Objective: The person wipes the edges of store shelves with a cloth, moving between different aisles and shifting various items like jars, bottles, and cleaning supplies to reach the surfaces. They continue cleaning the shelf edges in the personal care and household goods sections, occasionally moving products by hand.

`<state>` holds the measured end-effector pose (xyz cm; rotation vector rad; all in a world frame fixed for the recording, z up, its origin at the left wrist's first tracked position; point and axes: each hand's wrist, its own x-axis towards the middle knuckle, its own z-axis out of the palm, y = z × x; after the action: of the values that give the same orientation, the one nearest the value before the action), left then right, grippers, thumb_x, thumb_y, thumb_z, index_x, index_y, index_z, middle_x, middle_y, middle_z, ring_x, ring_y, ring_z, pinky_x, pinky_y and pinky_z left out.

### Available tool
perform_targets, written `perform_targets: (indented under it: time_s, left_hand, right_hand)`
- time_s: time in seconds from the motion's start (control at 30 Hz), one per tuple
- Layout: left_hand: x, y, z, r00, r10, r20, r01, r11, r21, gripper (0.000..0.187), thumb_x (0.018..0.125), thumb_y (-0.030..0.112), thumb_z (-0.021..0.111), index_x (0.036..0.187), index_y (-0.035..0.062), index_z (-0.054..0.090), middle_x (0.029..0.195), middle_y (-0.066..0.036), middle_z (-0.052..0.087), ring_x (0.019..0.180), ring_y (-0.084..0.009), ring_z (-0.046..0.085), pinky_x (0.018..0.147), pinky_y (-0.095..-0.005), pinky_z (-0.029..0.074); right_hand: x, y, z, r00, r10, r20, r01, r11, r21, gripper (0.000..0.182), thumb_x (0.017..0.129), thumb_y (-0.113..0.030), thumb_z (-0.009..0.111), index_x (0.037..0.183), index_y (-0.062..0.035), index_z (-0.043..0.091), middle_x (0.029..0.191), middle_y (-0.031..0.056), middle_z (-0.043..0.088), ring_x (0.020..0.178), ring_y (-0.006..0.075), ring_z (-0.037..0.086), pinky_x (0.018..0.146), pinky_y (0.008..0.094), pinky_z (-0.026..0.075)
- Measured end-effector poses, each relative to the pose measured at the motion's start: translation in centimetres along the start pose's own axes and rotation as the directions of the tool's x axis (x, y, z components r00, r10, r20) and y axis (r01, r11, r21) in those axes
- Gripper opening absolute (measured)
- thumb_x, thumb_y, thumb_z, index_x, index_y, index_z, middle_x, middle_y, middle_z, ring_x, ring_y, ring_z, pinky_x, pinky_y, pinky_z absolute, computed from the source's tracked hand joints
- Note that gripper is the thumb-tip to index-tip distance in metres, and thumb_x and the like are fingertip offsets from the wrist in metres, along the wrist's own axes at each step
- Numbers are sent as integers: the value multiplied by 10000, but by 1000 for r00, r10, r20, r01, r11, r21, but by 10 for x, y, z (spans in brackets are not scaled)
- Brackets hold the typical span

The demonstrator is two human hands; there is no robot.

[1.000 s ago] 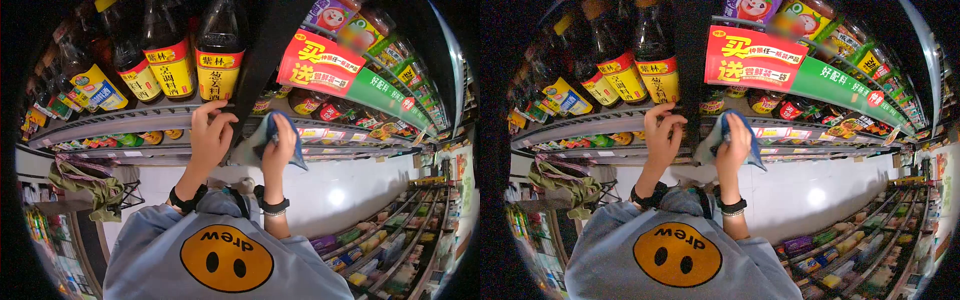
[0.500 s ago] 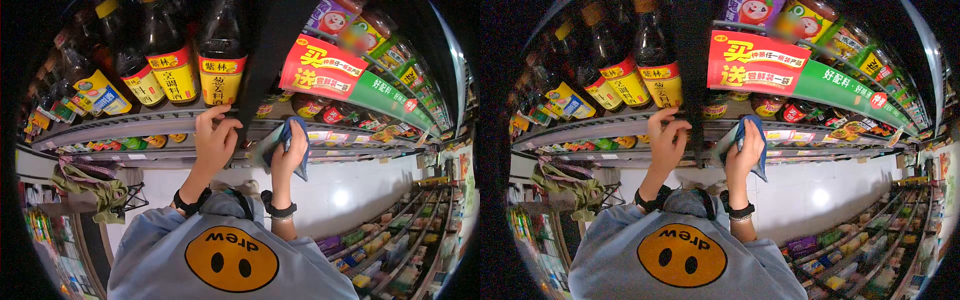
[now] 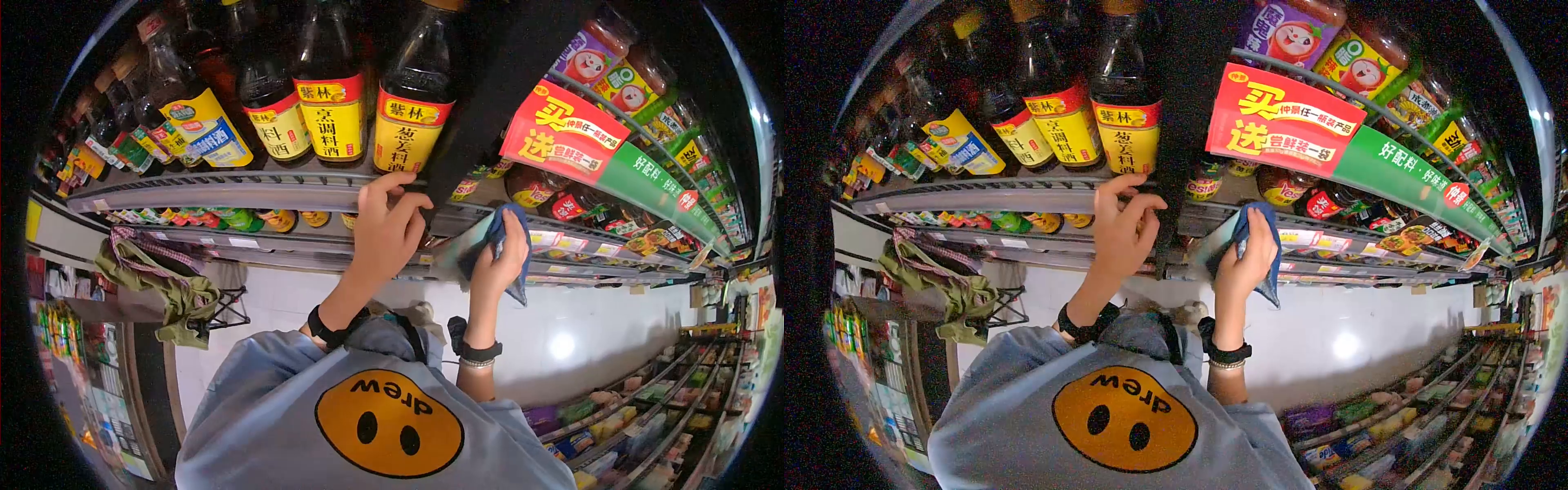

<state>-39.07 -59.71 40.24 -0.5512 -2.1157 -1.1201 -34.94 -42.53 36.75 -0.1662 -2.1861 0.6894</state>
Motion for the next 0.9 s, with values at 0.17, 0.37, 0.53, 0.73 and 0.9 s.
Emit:
perform_targets:
  time_s: [0.17, 0.37, 0.53, 0.73, 0.9]
  left_hand:
    - [0, 2, -1, 1000, 8, -1, -8, 1000, 9, 217, 673, -21, 606, 832, 125, 625, 1109, -80, 489, 893, -251, 485, 718, -332, 424]
    - [0, 0, 0, 1000, -5, 7, 5, 1000, -7, 221, 671, -23, 607, 835, 125, 623, 1118, -86, 487, 911, -271, 482, 730, -350, 424]
    - [-1, 7, -4, 1000, 8, -7, -8, 1000, 4, 212, 679, 2, 610, 858, 114, 608, 1125, -89, 506, 923, -278, 492, 733, -356, 442]
    - [-7, 14, -7, 996, -87, -35, 82, 991, -104, 235, 673, 3, 607, 882, 112, 603, 1124, -87, 507, 929, -285, 498, 725, -357, 450]
    - [-18, 12, -14, 998, 3, 56, 1, 996, -86, 190, 681, -2, 602, 844, 97, 604, 960, -52, 561, 826, -256, 549, 680, -341, 460]
  right_hand:
    - [-9, -11, -4, 999, -5, 54, 2, 998, 57, 610, 603, 123, 526, 1196, -20, 513, 1210, 177, 511, 1112, 354, 456, 975, 396, 313]
    - [-5, -9, -9, 998, 34, 61, -38, 997, 65, 567, 618, 139, 486, 1157, -26, 542, 1180, 159, 543, 1100, 331, 480, 969, 380, 333]
    - [-14, -21, -5, 997, -64, 40, 58, 988, 142, 532, 555, 126, 454, 1051, -18, 579, 1092, 151, 584, 1035, 338, 508, 938, 397, 345]
    - [-42, -36, 19, 974, -99, 204, 45, 966, 253, 552, 538, 89, 464, 1065, -33, 573, 1112, 137, 567, 1034, 341, 494, 930, 408, 342]
    - [-46, -16, 10, 980, -61, 191, 20, 977, 211, 548, 541, 77, 450, 1067, -18, 568, 1112, 173, 552, 1038, 353, 486, 920, 410, 344]
